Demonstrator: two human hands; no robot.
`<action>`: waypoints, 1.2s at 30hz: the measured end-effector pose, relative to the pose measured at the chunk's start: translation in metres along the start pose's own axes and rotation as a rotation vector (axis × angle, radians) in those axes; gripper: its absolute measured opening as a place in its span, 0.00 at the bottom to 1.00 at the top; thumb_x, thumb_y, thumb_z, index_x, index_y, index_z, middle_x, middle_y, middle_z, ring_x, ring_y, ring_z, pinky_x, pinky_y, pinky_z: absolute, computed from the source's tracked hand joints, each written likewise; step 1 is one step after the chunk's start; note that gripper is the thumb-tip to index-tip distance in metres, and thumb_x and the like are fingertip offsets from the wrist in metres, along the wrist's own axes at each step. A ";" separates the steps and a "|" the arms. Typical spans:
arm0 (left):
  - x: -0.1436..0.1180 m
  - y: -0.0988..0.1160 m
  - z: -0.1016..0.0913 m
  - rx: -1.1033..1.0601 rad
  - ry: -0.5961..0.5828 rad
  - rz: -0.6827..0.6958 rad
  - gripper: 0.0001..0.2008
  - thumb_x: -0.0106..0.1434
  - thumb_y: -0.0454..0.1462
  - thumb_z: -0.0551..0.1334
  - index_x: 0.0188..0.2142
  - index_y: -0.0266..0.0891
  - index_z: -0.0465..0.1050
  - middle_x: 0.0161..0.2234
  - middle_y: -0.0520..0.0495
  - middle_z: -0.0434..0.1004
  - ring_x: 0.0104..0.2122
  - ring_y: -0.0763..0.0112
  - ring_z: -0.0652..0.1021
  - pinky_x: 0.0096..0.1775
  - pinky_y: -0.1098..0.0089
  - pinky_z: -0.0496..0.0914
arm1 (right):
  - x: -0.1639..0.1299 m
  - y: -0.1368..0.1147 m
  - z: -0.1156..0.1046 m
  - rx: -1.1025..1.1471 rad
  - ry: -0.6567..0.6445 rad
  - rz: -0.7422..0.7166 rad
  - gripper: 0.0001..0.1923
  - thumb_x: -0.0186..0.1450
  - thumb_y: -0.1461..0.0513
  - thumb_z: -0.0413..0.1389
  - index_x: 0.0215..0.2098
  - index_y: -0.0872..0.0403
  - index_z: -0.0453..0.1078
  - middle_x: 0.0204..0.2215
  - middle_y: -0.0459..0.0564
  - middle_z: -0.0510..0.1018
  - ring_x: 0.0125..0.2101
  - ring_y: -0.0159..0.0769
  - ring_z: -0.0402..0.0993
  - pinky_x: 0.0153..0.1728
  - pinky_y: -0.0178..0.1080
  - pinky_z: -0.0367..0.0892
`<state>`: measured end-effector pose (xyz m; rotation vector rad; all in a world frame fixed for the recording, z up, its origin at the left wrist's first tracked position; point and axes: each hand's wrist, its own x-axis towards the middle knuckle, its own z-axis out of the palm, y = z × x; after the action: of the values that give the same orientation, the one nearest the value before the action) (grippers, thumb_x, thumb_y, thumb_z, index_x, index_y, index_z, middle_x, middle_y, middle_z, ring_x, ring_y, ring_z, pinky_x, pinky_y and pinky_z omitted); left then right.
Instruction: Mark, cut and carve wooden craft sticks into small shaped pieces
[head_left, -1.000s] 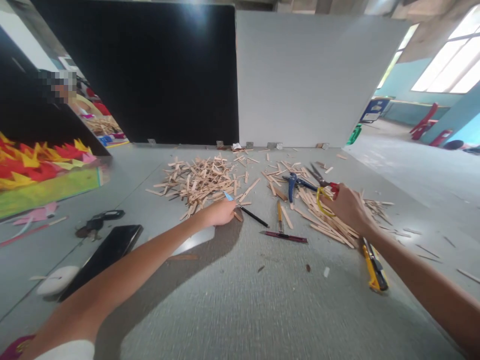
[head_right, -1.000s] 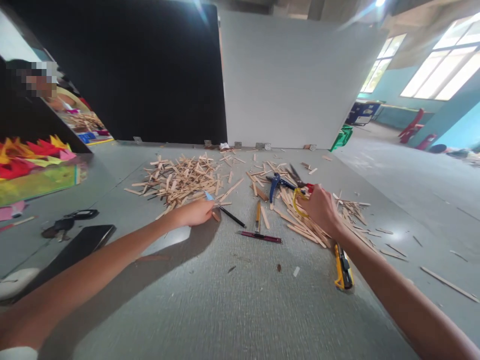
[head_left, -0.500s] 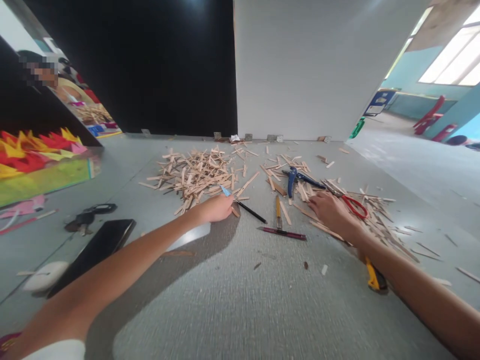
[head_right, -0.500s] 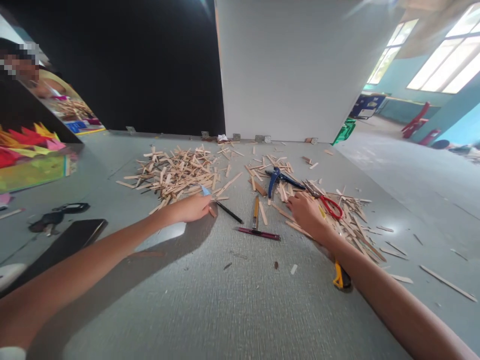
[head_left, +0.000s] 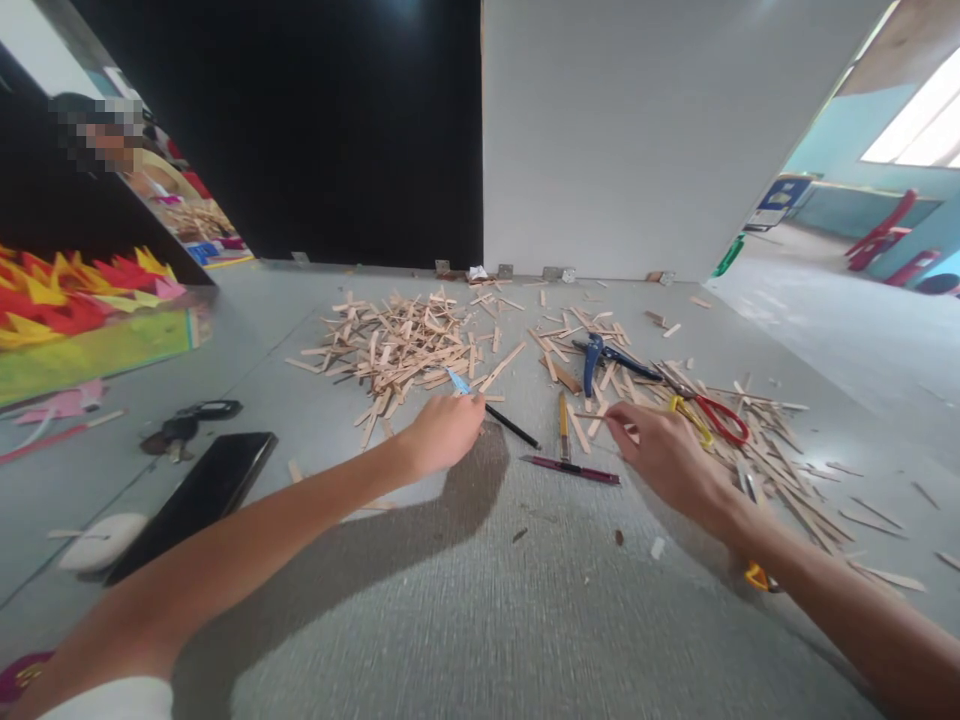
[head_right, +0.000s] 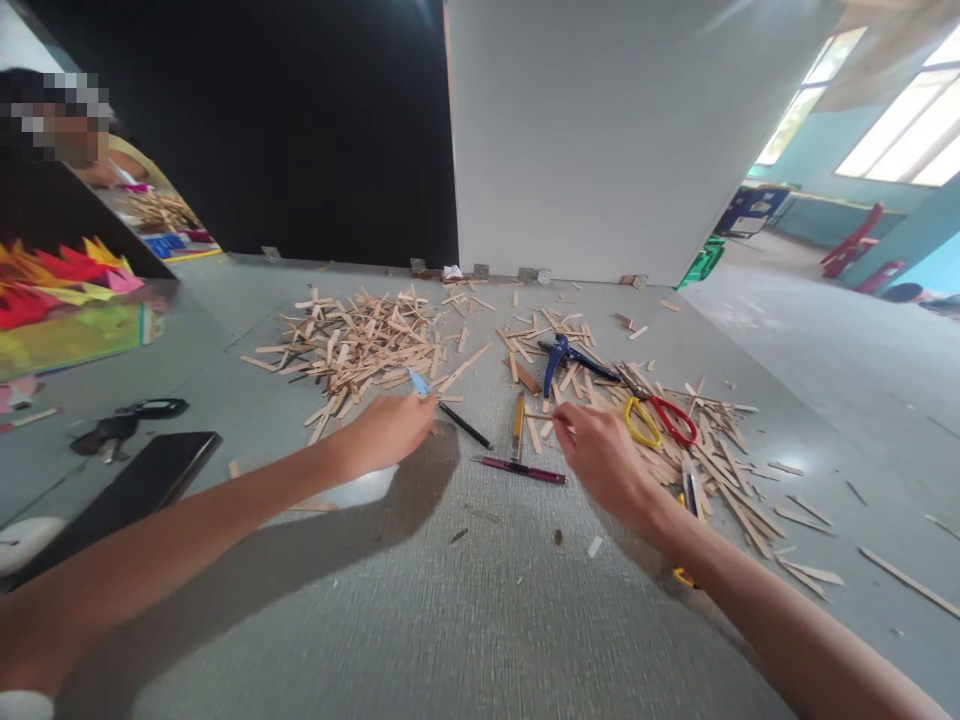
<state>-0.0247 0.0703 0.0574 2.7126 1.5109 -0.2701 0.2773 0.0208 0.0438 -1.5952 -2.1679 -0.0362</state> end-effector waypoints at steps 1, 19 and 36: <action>-0.002 0.001 0.001 -0.002 0.008 0.012 0.12 0.70 0.25 0.59 0.49 0.30 0.79 0.36 0.35 0.84 0.38 0.51 0.87 0.40 0.62 0.78 | -0.006 -0.011 0.002 0.074 -0.005 -0.073 0.14 0.76 0.61 0.51 0.38 0.53 0.78 0.36 0.56 0.86 0.34 0.43 0.83 0.35 0.40 0.72; 0.020 -0.011 0.016 -0.169 0.195 0.149 0.09 0.75 0.30 0.59 0.43 0.34 0.79 0.44 0.40 0.80 0.35 0.64 0.83 0.36 0.69 0.73 | -0.040 -0.051 0.047 0.504 -0.049 -0.124 0.09 0.74 0.63 0.55 0.45 0.52 0.79 0.29 0.50 0.80 0.26 0.35 0.75 0.29 0.37 0.73; -0.062 0.087 0.050 0.094 0.509 0.292 0.04 0.72 0.31 0.64 0.40 0.33 0.78 0.36 0.40 0.84 0.36 0.57 0.84 0.36 0.63 0.77 | -0.039 -0.065 0.038 1.267 -0.048 0.423 0.29 0.64 0.36 0.65 0.33 0.53 0.79 0.23 0.48 0.80 0.15 0.30 0.69 0.13 0.33 0.63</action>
<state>0.0096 -0.0331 0.0124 3.1885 1.1636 0.3969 0.2147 -0.0250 0.0109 -1.1528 -1.2469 1.2272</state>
